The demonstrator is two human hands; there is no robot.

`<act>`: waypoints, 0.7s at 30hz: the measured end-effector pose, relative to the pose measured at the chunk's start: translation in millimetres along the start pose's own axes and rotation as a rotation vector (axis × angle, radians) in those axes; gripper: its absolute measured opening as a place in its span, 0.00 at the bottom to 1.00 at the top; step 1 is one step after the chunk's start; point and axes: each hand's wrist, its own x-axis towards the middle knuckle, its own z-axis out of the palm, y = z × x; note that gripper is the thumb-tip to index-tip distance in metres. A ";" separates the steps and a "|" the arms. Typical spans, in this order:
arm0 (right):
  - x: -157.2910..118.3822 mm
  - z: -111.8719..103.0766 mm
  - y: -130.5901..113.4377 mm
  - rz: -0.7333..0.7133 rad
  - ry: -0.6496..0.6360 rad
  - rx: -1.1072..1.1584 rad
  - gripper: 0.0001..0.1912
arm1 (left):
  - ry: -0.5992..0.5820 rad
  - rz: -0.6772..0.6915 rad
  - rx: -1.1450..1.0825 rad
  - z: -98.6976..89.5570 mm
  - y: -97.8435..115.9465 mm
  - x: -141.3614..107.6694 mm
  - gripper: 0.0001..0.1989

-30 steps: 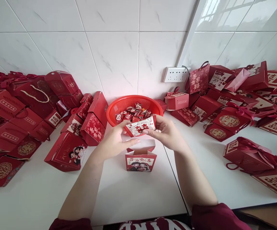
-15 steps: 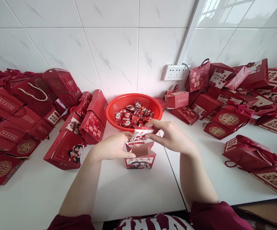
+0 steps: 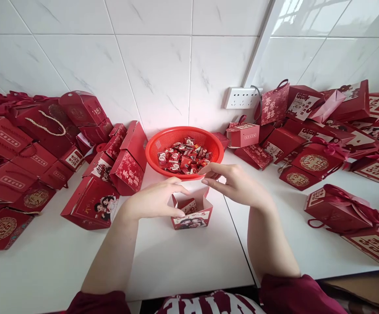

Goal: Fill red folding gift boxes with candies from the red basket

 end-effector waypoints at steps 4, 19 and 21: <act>-1.1 -9.0 12.1 0.047 0.088 -0.046 0.08 | 0.062 -0.001 -0.032 -0.1 -2.9 2.2 0.25; 148.6 52.5 84.2 0.384 -0.633 -0.417 0.14 | 0.015 0.050 -0.036 4.7 7.7 8.9 0.23; 154.3 69.2 84.7 0.395 -0.651 -0.449 0.16 | 0.011 0.050 -0.047 5.0 5.5 9.4 0.22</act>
